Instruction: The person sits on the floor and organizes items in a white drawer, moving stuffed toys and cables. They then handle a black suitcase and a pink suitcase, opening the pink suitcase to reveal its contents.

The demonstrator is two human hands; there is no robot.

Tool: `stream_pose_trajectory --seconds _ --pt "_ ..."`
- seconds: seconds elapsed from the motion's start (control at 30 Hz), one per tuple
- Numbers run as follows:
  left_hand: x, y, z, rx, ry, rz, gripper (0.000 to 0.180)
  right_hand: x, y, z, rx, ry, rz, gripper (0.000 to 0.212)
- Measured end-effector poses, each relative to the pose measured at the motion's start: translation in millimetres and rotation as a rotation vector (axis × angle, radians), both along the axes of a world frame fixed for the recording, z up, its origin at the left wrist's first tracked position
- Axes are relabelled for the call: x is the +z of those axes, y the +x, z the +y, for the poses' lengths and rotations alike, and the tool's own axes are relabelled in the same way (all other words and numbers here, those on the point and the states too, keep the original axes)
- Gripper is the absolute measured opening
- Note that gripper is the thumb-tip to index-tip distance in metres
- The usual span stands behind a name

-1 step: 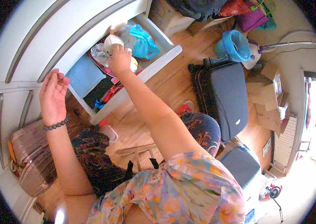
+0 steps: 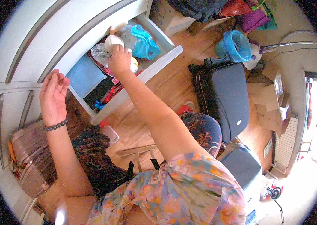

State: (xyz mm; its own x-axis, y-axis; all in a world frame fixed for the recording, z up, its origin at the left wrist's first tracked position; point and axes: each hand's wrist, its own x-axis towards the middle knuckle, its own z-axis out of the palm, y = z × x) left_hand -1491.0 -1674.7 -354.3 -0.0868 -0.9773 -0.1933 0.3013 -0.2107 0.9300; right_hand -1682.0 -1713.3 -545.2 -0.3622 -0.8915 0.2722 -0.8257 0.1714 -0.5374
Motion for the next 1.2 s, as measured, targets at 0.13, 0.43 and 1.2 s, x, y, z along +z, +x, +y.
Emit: stream_pose_trajectory --seconds 0.13,0.43,1.2 --pt "0.5 5.2 -1.2 0.008 0.009 0.015 0.022 6.6 -13.6 1.8 -0.037 -0.036 0.038 0.044" --pt "0.1 -1.2 -1.1 -0.01 0.016 0.007 0.021 -25.2 -61.9 5.5 -0.031 0.072 -0.164 0.019" --pt "-1.2 -2.0 0.3 -0.027 -0.005 -0.004 0.022 18.4 5.8 37.6 0.093 0.126 0.056 0.047"
